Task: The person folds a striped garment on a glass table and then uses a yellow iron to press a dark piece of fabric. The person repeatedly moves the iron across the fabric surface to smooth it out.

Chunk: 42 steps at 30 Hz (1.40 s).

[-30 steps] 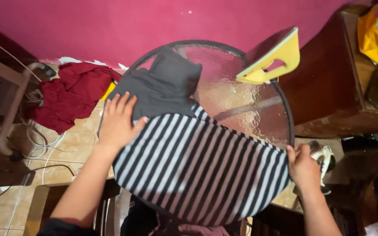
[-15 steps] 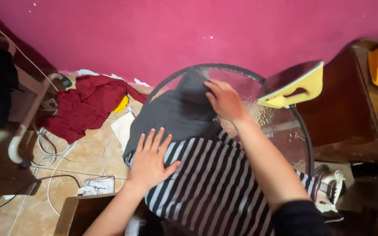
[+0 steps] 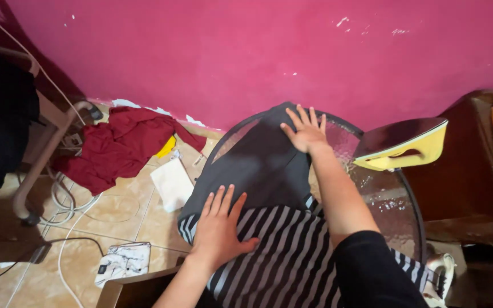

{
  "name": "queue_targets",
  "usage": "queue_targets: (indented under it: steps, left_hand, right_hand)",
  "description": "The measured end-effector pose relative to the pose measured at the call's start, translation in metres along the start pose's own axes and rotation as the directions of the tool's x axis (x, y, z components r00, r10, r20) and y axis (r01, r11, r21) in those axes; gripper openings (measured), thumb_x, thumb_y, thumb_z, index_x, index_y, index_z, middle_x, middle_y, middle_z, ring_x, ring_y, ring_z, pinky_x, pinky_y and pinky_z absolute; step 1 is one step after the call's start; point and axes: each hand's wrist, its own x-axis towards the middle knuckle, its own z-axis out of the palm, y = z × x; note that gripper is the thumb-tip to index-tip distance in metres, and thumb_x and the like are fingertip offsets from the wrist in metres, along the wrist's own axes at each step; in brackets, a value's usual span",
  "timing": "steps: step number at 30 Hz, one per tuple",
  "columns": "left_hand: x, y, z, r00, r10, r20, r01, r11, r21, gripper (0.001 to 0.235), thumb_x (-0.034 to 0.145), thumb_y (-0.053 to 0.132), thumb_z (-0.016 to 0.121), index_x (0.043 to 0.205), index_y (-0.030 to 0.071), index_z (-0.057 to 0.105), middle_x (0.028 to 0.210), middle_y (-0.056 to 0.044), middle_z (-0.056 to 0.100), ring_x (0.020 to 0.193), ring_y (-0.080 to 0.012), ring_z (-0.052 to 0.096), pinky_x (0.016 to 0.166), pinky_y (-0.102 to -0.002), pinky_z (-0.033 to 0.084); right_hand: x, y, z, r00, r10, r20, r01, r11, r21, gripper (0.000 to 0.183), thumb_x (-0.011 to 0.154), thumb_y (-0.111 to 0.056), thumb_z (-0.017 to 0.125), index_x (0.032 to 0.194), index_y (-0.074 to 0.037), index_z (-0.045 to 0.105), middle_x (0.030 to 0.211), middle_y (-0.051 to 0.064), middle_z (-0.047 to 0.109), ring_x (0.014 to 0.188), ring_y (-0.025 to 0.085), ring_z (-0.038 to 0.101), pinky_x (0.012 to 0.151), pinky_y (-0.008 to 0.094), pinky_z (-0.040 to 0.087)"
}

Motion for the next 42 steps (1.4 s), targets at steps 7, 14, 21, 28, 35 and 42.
queue_targets:
  steps: [7,14,21,28,35,42]
  left_hand:
    - [0.005,-0.006,-0.004,0.977,0.015,0.214,-0.013,1.0,-0.012,0.152,0.044,0.09,0.094,0.159,0.017,0.028,0.169,-0.016,0.013,0.156,-0.0336,0.008,0.122,-0.053,0.003]
    - [0.013,0.003,-0.043,0.919,-0.038,0.393,0.079,0.993,-0.089,0.141,0.05,0.083,0.084,0.161,0.018,0.027,0.17,-0.015,0.018,0.157,-0.0352,0.012,0.127,-0.055,0.004]
    - [0.022,-0.008,-0.006,0.999,-0.016,0.037,0.02,0.995,-0.102,0.086,0.082,0.075,0.064,0.144,0.016,0.055,0.151,-0.01,0.051,0.141,-0.0334,0.044,0.119,-0.056,0.027]
    - [0.12,0.034,0.012,0.882,0.358,-0.306,-0.43,0.878,-0.211,0.024,0.103,0.032,0.056,0.12,0.027,0.072,0.119,0.005,0.072,0.111,-0.0194,0.065,0.097,-0.036,0.05]
    - [0.176,0.036,0.057,0.788,0.6,-0.136,-0.586,0.8,0.133,0.006,0.092,0.035,0.068,0.098,0.035,0.07,0.104,0.012,0.065,0.1,-0.0144,0.061,0.085,-0.03,0.05]
    - [0.168,0.033,0.061,0.953,0.259,-0.156,-0.288,0.933,-0.214,0.018,0.097,0.036,0.068,0.114,0.033,0.069,0.112,0.011,0.069,0.109,-0.016,0.067,0.091,-0.037,0.055]
  right_hand:
    - [0.011,0.014,-0.007,0.992,-0.122,-0.029,0.121,0.992,-0.03,0.076,0.093,-0.075,0.028,0.161,-0.042,0.022,0.173,-0.004,0.013,0.16,0.033,-0.002,0.124,0.059,-0.008]
    - [-0.037,-0.01,-0.011,0.953,-0.171,-0.249,0.177,0.984,0.001,0.07,0.105,-0.052,0.052,0.165,-0.024,0.028,0.171,0.011,0.023,0.158,0.037,0.015,0.127,0.059,0.009]
    - [-0.161,0.042,0.018,0.86,-0.295,-0.416,0.407,0.888,0.212,0.028,0.098,-0.03,0.066,0.115,-0.008,0.063,0.103,0.017,0.066,0.103,0.042,0.066,0.091,0.052,0.051]
    - [-0.271,0.093,0.033,0.876,-0.344,-0.337,0.448,0.839,0.309,0.018,0.081,-0.022,0.08,0.094,-0.013,0.072,0.082,0.008,0.071,0.089,0.036,0.073,0.078,0.049,0.059]
    - [-0.283,0.109,0.069,0.859,-0.274,-0.433,0.413,0.871,0.267,0.019,0.082,-0.028,0.08,0.094,-0.016,0.07,0.09,0.008,0.066,0.094,0.038,0.069,0.081,0.048,0.057]
    - [-0.289,0.119,0.091,0.929,0.014,-0.371,0.141,0.911,0.387,0.018,0.087,-0.033,0.076,0.098,-0.019,0.07,0.084,0.002,0.069,0.093,0.032,0.07,0.081,0.046,0.057]
